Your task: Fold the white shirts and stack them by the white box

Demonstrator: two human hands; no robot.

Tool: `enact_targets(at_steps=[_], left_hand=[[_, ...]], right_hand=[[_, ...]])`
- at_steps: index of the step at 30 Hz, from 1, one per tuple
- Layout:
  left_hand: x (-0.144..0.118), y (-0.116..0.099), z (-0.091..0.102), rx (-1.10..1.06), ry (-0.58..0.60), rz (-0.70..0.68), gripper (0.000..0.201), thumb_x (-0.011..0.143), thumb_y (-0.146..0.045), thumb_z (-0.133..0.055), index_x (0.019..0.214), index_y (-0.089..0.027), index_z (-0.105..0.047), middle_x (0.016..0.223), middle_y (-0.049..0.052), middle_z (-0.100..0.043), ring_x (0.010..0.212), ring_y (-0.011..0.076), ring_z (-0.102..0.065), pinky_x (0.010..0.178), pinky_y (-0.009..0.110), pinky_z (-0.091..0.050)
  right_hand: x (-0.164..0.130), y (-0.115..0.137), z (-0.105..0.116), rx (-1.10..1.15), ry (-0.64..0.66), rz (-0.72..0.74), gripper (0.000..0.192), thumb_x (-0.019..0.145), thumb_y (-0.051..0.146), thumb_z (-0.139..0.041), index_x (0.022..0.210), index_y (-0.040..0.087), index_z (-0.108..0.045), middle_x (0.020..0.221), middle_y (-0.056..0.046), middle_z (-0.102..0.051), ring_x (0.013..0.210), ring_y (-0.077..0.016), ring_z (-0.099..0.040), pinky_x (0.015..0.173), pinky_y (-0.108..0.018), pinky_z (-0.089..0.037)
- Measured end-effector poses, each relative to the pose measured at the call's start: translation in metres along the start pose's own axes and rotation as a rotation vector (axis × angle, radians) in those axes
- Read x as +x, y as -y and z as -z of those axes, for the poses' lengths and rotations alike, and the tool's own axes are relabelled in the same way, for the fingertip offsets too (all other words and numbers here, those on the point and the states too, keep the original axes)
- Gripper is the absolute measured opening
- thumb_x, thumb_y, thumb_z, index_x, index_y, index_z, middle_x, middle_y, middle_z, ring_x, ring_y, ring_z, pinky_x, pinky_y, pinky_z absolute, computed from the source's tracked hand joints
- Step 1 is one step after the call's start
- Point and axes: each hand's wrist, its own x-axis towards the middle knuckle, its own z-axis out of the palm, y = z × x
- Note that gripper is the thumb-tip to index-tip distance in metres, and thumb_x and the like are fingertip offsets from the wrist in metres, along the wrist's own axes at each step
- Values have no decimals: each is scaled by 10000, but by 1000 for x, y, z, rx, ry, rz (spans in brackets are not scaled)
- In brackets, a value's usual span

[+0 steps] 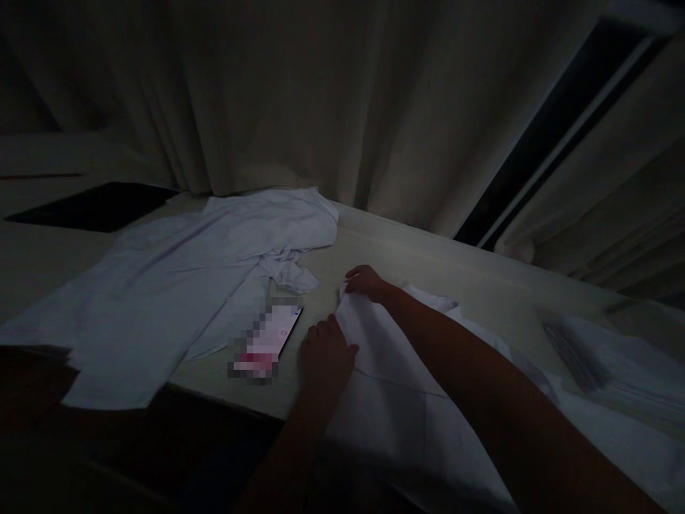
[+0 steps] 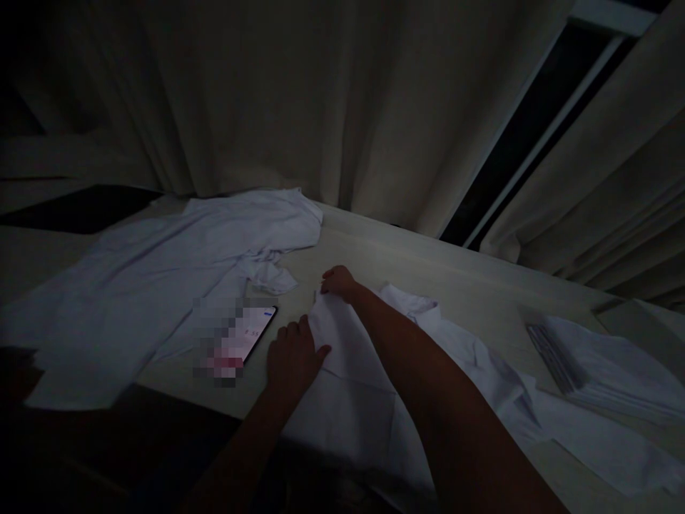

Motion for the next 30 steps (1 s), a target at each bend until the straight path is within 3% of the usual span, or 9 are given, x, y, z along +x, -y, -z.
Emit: enact_targets(at_steps=[6,10,13,16,18,20,22,25,30], left_hand=[[-1,-3,1,-25,43,9,695,828,-434,-564,1395,-83,-368,1264,202,-561,1141,321,-514,911,426,-422],[-2,-8,-8,-78,-31,-185,700,848,-335,-527,1457,-77,-298,1527,194,-337,1406,325,-299,1121,475,-270],[-5,-10,-21,-104,0,-325,684,868,-385,-509,1453,-80,-330,1549,176,-308,1450,308,-229,1173,482,-187],[-9,-8,-34,-112,55,-327,710,867,-494,-509,1442,-101,-372,1543,179,-319,1441,329,-248,1168,508,-192],[-11,-6,-40,-112,61,-321,718,868,-531,-496,1450,-129,-371,1553,171,-300,1440,337,-250,1161,522,-196],[-12,-5,-42,-104,54,-330,730,874,-545,-478,1458,-126,-356,1556,177,-288,1442,336,-243,1162,523,-185],[-13,-5,-42,-82,54,-334,740,883,-556,-450,1453,-93,-359,1540,199,-312,1444,334,-238,1166,522,-165],[-14,-6,-41,-53,54,-340,730,897,-574,-398,1444,-91,-379,1535,188,-330,1450,331,-222,1170,522,-145],[-16,-6,-45,-40,16,-320,712,901,-607,-339,1481,-195,-333,1584,104,-250,1469,322,-157,1174,531,-109]], right_hand=[[-8,-9,1,-44,-8,46,435,754,69,-687,1175,101,-583,975,-134,-736,781,-168,-696,706,-279,-557],[-5,-15,-6,-168,-38,118,431,783,139,-709,1191,124,-573,1042,-121,-721,886,-197,-687,820,-372,-540],[-8,-14,-7,-283,-105,181,424,800,211,-707,1206,165,-591,1203,-127,-658,1154,-256,-577,1013,-469,-418],[-20,-12,-3,-383,-222,285,359,960,292,-481,1295,180,-546,1364,-126,-551,1316,-234,-430,1118,-462,-288],[-35,-15,0,-492,-257,443,395,1007,291,-342,1349,176,-502,1433,-113,-489,1350,-198,-390,1137,-420,-265],[-52,-23,1,-629,-168,630,426,1014,302,-313,1396,185,-459,1495,-88,-420,1392,-180,-334,1155,-400,-238],[-66,-35,-1,-742,-9,708,454,1010,353,-337,1432,207,-421,1537,-69,-355,1435,-202,-258,1171,-437,-192],[-78,-48,-2,-834,99,615,507,997,442,-370,1467,253,-372,1551,-58,-327,1455,-266,-199,1166,-535,-140],[-104,-40,27,-719,-173,532,560,1012,455,-307,1531,271,-207,1594,-35,-213,1477,-231,-100,1180,-521,-92]])
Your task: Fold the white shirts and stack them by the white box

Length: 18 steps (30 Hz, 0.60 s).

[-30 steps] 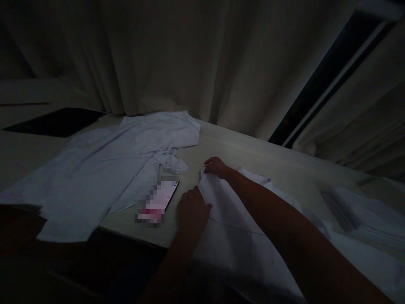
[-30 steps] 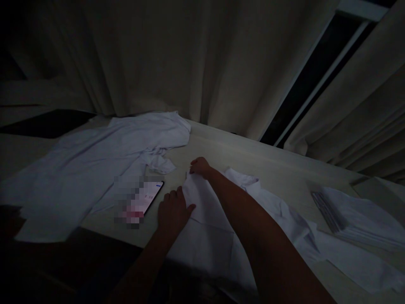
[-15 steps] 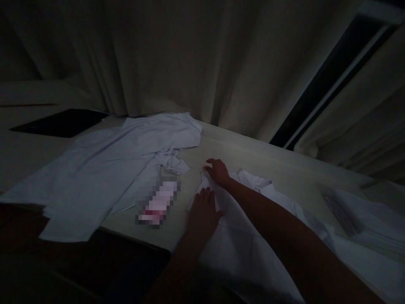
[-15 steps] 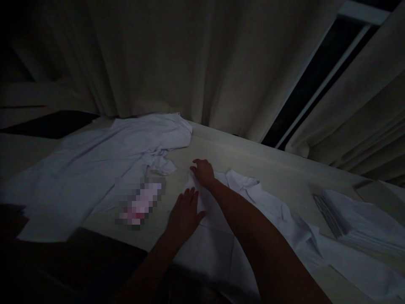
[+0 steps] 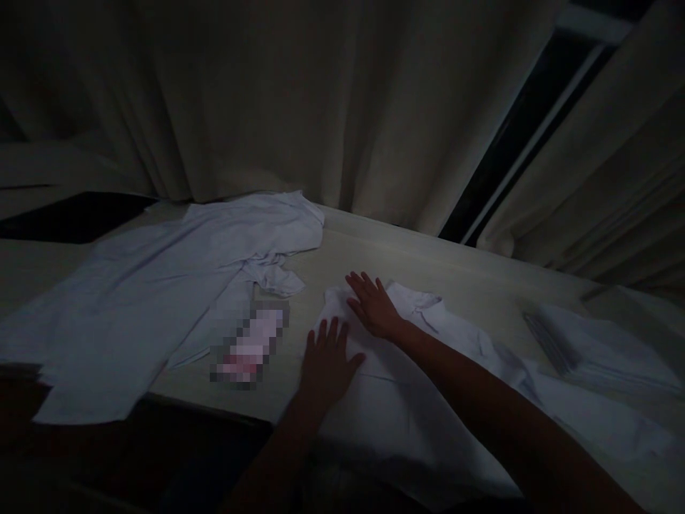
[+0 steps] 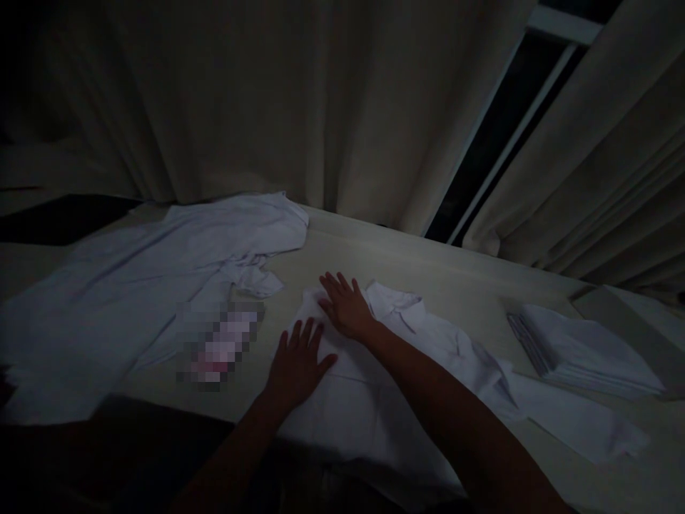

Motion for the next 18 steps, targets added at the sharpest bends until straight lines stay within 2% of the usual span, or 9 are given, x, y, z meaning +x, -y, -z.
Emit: enact_targets(at_steps=[3,6,9,12,15,18], left_hand=[[3,0,1,22,-1,2,724,902,-600,-341,1476,-159,-339,1580,130,-251,1470,331,-143,1175,540,-84],[6,-11,11,53,-20,-30,731,896,-597,-361,1466,-139,-353,1578,144,-249,1478,329,-99,1177,550,-66],[0,-39,21,39,-34,-169,678,903,-583,-369,1473,-216,-349,1596,82,-223,1488,297,-42,1183,551,-61],[-14,-77,18,-29,17,-379,594,911,-547,-396,1451,-302,-387,1592,42,-243,1484,294,-88,1182,561,-94],[-23,-120,7,-73,85,-534,549,918,-490,-425,1434,-301,-417,1580,49,-275,1471,302,-163,1175,561,-151],[-18,-166,-5,-86,117,-626,520,917,-389,-448,1416,-242,-447,1559,68,-321,1457,293,-220,1178,529,-194]], right_hand=[[-52,-14,36,66,-170,-113,549,1017,448,-281,1529,259,-217,1584,-43,-246,1467,-207,-164,1182,-486,-152],[-146,-40,63,91,-311,-334,524,1003,445,-317,1482,234,-342,1517,-75,-387,1396,-220,-349,1132,-447,-308],[-257,-70,77,5,-442,-627,483,971,442,-379,1379,205,-481,1365,-110,-556,1238,-255,-526,1018,-448,-439],[-349,-93,84,-161,-602,-763,448,929,426,-437,1289,181,-542,1263,-133,-602,1153,-277,-557,979,-473,-450],[-399,-106,88,-311,-762,-880,422,902,385,-465,1234,142,-557,1161,-161,-611,1083,-294,-550,941,-491,-449],[-408,-106,85,-305,-768,-912,361,885,327,-467,1174,141,-578,1054,-152,-615,995,-285,-549,890,-476,-457]])
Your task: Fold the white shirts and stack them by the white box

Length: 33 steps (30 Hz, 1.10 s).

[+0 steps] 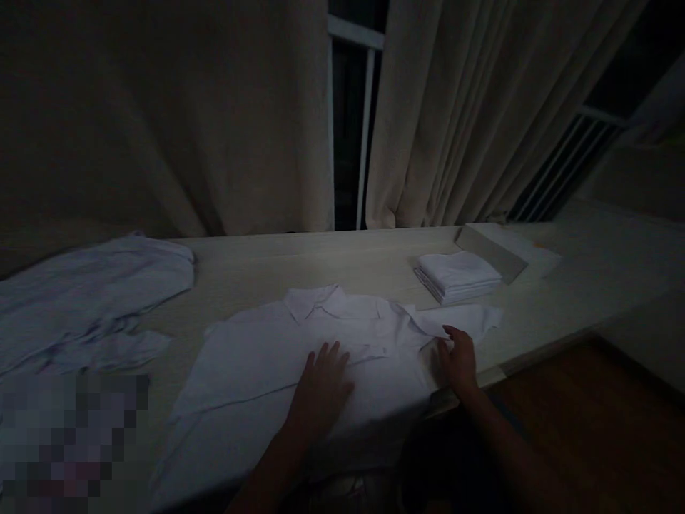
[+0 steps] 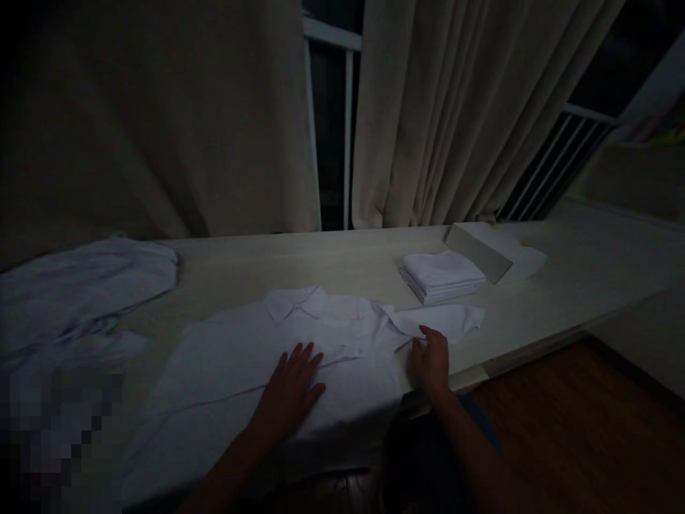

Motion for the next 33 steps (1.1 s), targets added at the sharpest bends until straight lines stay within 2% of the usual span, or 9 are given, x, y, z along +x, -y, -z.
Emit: enact_targets(at_steps=[5,9,11,15,19,22,26,30,33], left_hand=[[49,-41,-19,-44,-16,-32,491,936,-305,-395,1404,-171,-459,1477,101,-456,1383,241,-386,1151,450,-302],[59,-55,-30,-34,-22,-11,430,961,-292,-329,1299,-194,-577,1392,97,-551,1335,228,-450,1144,455,-308],[58,-58,-29,-9,-24,-12,452,969,-322,-312,1335,-194,-546,1436,100,-505,1380,234,-389,1155,460,-276],[60,-63,-21,35,18,9,554,943,-476,-370,1468,-301,-355,1575,63,-287,1464,303,-188,1139,568,-216],[68,-66,-19,59,57,22,545,943,-532,-324,1459,-362,-355,1578,49,-283,1456,322,-207,1124,603,-192],[77,-67,-22,66,56,49,550,946,-544,-300,1465,-366,-340,1580,52,-277,1455,321,-210,1120,600,-194],[93,-67,-27,78,51,106,570,942,-558,-294,1472,-354,-329,1576,69,-283,1449,341,-217,1110,619,-193],[109,-69,-33,81,10,147,578,938,-560,-303,1473,-343,-334,1566,88,-303,1440,363,-228,1098,652,-191],[116,-72,-34,89,-63,107,570,944,-518,-325,1476,-313,-341,1571,97,-287,1455,364,-182,1107,659,-168]], right_hand=[[-4,24,-5,30,240,134,223,873,261,-496,1033,207,-643,1009,-110,-613,986,-270,-531,889,-431,-424],[7,18,-3,3,155,-26,251,892,282,-491,1076,188,-633,1041,-119,-608,1019,-275,-517,908,-424,-401],[12,8,-3,-24,127,-136,251,895,288,-488,1066,169,-628,1025,-126,-611,1010,-276,-522,899,-413,-403],[13,-5,-4,-94,241,-191,271,864,288,-537,1084,153,-619,1025,-143,-613,996,-283,-534,876,-388,-406],[11,-13,-2,-162,229,-219,367,829,285,-570,1172,156,-581,1101,-163,-597,1033,-311,-517,877,-407,-397],[18,-31,4,-214,161,-290,453,778,209,-561,1226,148,-547,1161,-164,-578,1060,-328,-499,869,-419,-399],[32,-72,16,-289,129,-352,503,719,92,-505,1218,133,-554,1174,-154,-585,1050,-320,-510,853,-405,-400],[41,-111,26,-314,207,-240,468,752,46,-467,1206,86,-571,1164,-154,-600,1050,-267,-526,898,-350,-390],[41,-121,29,-304,295,-145,359,826,92,-479,1158,59,-612,1134,-157,-623,1052,-238,-531,942,-314,-367]])
